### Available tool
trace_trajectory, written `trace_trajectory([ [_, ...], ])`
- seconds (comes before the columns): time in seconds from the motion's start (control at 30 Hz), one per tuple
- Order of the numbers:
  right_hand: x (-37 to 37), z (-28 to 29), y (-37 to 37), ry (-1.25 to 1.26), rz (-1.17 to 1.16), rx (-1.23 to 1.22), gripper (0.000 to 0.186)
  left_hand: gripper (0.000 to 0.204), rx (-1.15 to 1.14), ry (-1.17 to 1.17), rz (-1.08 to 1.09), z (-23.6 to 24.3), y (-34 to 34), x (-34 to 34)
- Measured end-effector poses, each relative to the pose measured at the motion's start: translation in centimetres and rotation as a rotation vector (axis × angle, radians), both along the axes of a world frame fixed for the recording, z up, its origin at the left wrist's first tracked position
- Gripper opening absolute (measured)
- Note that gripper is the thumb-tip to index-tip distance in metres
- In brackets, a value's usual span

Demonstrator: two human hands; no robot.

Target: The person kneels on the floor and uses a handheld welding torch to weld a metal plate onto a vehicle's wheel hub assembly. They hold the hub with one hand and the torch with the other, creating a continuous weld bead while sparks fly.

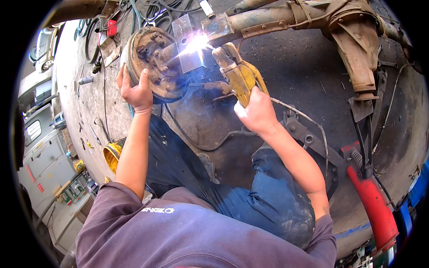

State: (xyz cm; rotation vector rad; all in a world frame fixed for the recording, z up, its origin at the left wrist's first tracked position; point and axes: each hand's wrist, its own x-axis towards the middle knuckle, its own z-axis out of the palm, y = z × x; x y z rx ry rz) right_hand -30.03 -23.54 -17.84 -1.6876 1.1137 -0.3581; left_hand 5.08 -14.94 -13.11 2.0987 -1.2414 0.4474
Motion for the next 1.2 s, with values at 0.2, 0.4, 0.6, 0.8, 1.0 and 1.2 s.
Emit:
trace_trajectory([
  [0.2,0.1,-0.1,-0.1,-0.013,0.011,0.009,0.038,0.06,0.008,-0.012,-0.007,-0.1,0.2,0.1],
  [0.4,0.0,-0.2,-0.1,-0.024,0.026,-0.008,0.039,0.064,-0.024,0.007,0.009,-0.2,-0.1,0.0],
  [0.6,0.2,0.0,-0.1,0.04,0.009,0.034,0.038,0.062,-0.013,0.011,0.016,-0.1,0.0,-0.1],
  [0.8,0.6,1.9,0.1,-0.191,-0.121,-0.01,0.032,0.062,0.023,-0.022,0.019,0.2,0.2,-0.2],
  [1.0,0.4,1.6,-0.8,-0.014,-0.064,0.013,0.035,0.06,0.023,-0.032,0.019,-0.1,0.1,0.0],
  [1.2,0.6,1.4,-0.8,0.025,-0.032,0.027,0.038,0.059,0.023,-0.024,0.014,0.2,0.1,-0.4],
])
